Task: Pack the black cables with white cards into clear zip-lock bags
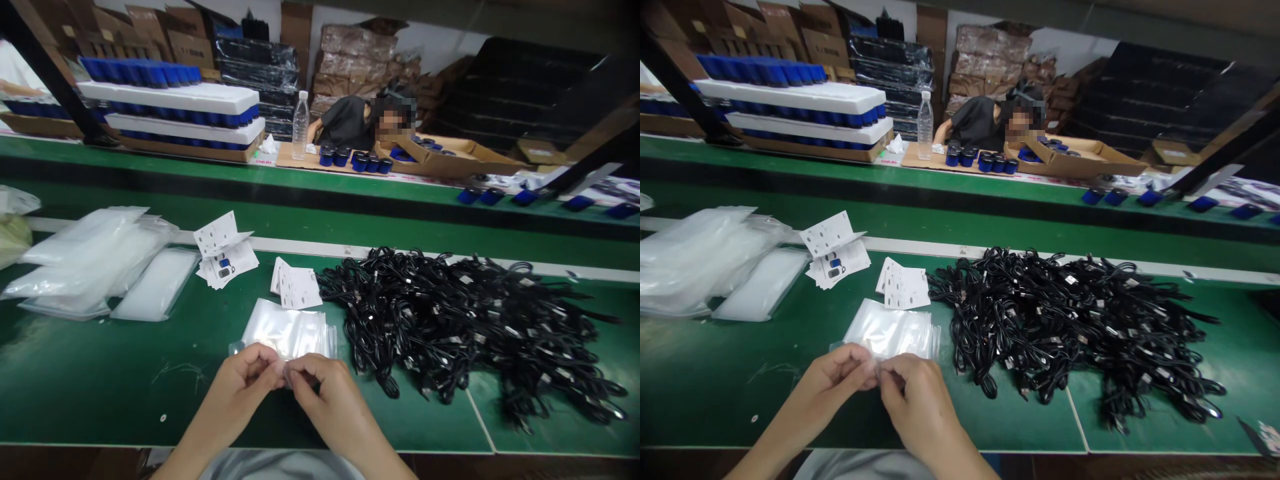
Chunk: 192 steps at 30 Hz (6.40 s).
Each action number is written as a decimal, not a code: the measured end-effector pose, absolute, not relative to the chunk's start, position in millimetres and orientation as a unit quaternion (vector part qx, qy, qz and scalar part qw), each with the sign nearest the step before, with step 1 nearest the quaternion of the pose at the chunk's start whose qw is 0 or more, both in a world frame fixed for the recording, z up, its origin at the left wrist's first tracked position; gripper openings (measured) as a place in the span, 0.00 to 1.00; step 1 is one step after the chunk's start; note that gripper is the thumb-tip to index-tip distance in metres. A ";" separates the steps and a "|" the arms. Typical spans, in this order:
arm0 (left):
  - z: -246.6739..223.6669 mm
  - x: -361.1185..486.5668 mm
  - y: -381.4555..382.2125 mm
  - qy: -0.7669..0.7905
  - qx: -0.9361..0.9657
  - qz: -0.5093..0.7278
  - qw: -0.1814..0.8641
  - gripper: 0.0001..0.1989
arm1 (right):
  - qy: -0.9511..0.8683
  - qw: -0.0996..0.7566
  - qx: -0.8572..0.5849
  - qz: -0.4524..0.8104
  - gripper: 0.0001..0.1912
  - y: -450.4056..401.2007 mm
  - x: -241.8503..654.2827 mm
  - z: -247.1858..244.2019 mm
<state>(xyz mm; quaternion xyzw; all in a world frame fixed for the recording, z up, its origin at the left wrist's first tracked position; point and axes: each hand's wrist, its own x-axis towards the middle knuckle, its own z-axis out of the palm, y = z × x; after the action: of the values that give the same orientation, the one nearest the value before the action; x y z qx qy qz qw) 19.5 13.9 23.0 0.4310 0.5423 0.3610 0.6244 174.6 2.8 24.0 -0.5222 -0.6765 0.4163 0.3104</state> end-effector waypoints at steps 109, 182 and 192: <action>24.4 -3.0 21.8 0.697 0.544 0.359 0.299 0.12 | -0.685 0.313 -0.521 0.402 0.06 9.1 169.9 34.6; 13.9 22.4 16.5 0.529 0.767 0.190 0.308 0.11 | -0.766 0.244 -0.589 0.081 0.11 37.3 211.2 48.8; 17.4 26.0 23.2 0.544 0.742 0.208 0.333 0.13 | -0.800 0.092 -0.589 -0.069 0.11 87.7 220.2 43.4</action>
<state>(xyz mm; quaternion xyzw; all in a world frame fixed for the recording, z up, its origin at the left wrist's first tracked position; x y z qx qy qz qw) 26.0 23.2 17.4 0.7418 0.5435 0.2084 0.3330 220.2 87.7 43.4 -0.5890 -0.7999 -0.0688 0.0918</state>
